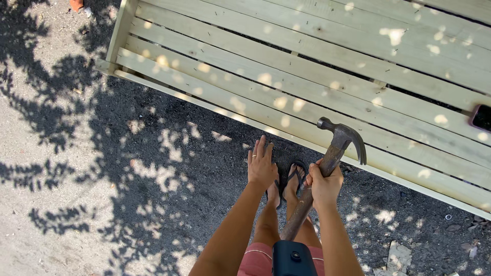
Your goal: The person hammers nails into a slatted wooden frame laid across supports outdoors, pressing boards steady by hand. They use a yellow-handled chisel-like tool to pry and adjust nails, then resume hammering with a claw hammer, working along different slats of the structure.
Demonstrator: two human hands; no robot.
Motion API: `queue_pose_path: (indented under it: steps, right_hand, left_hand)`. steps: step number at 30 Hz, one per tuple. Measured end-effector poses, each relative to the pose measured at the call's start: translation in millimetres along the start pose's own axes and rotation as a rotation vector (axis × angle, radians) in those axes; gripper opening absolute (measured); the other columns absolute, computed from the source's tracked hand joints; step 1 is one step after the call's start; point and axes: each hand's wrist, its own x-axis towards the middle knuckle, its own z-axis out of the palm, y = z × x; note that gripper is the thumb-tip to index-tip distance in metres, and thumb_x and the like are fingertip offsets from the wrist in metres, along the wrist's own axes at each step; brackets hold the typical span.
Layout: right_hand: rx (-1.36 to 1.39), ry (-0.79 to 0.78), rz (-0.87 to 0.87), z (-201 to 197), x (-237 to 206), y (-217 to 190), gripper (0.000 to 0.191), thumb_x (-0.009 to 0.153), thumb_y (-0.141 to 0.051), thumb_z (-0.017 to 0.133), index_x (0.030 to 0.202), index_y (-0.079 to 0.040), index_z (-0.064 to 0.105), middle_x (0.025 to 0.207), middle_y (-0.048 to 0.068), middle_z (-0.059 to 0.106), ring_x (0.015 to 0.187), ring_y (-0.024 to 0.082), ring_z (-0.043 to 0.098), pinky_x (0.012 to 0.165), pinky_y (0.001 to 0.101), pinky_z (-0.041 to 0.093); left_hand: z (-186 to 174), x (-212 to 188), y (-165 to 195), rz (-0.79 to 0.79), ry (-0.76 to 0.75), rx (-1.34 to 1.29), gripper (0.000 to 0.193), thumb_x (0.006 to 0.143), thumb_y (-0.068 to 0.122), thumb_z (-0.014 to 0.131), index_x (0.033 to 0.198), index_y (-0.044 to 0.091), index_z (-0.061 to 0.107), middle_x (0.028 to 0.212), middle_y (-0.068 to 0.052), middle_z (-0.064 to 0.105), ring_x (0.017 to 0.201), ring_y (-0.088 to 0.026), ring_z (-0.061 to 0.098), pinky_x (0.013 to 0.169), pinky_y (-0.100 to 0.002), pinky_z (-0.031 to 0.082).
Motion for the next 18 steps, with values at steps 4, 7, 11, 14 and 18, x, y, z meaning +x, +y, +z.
queue_pose_path:
  steps: [4, 7, 11, 14, 18]
  right_hand:
    - [-0.058, -0.006, 0.052, 9, 43, 25, 0.014, 0.093, 0.002, 0.063, 0.098, -0.005, 0.052, 0.072, 0.005, 0.059, 0.05, 0.011, 0.053, 0.048, 0.0302, 0.047]
    - [-0.077, 0.0, 0.1, 14, 79, 45, 0.014, 0.093, 0.002, 0.064, 0.097, -0.005, 0.052, 0.07, 0.004, 0.056, 0.049, 0.011, 0.051, 0.046, 0.0312, 0.046]
    - [-0.112, -0.016, 0.126, 17, 117, 72, 0.013, 0.093, -0.001, 0.064, 0.097, -0.005, 0.053, 0.071, 0.004, 0.058, 0.049, 0.011, 0.052, 0.046, 0.0305, 0.046]
    - [-0.14, -0.018, 0.155, 18, 133, 88, 0.013, 0.093, -0.002, 0.065, 0.097, -0.005, 0.052, 0.071, 0.004, 0.058, 0.049, 0.011, 0.053, 0.046, 0.0306, 0.046]
    - [-0.167, -0.065, 0.152, 25, 144, 102, 0.012, 0.093, -0.002, 0.064, 0.096, -0.005, 0.053, 0.071, 0.004, 0.058, 0.05, 0.011, 0.054, 0.046, 0.0307, 0.047]
  left_hand:
    - [10, 52, -43, -0.015, 0.076, -0.045, 0.065, 0.088, 0.013, 0.063, 0.149, 0.014, 0.043, 0.161, -0.009, 0.036, 0.147, -0.032, 0.039, 0.118, -0.048, 0.034]
    - [12, 93, -70, -0.092, 0.109, -0.022, 0.058, 0.091, 0.012, 0.062, 0.146, 0.014, 0.048, 0.151, -0.012, 0.043, 0.135, -0.034, 0.047, 0.108, -0.049, 0.039]
    - [19, 135, -90, 0.002, 0.247, -0.053, 0.052, 0.087, 0.01, 0.063, 0.139, 0.015, 0.056, 0.147, -0.008, 0.052, 0.141, -0.029, 0.047, 0.112, -0.048, 0.039]
    - [25, 157, -98, 0.152, 0.272, 0.028, 0.047, 0.088, 0.015, 0.062, 0.135, 0.016, 0.06, 0.146, -0.007, 0.053, 0.143, -0.028, 0.044, 0.116, -0.053, 0.033]
    - [28, 176, -115, 0.323, 0.184, 0.108, 0.045, 0.091, 0.023, 0.058, 0.136, 0.018, 0.06, 0.149, -0.006, 0.052, 0.145, -0.027, 0.041, 0.12, -0.054, 0.026]
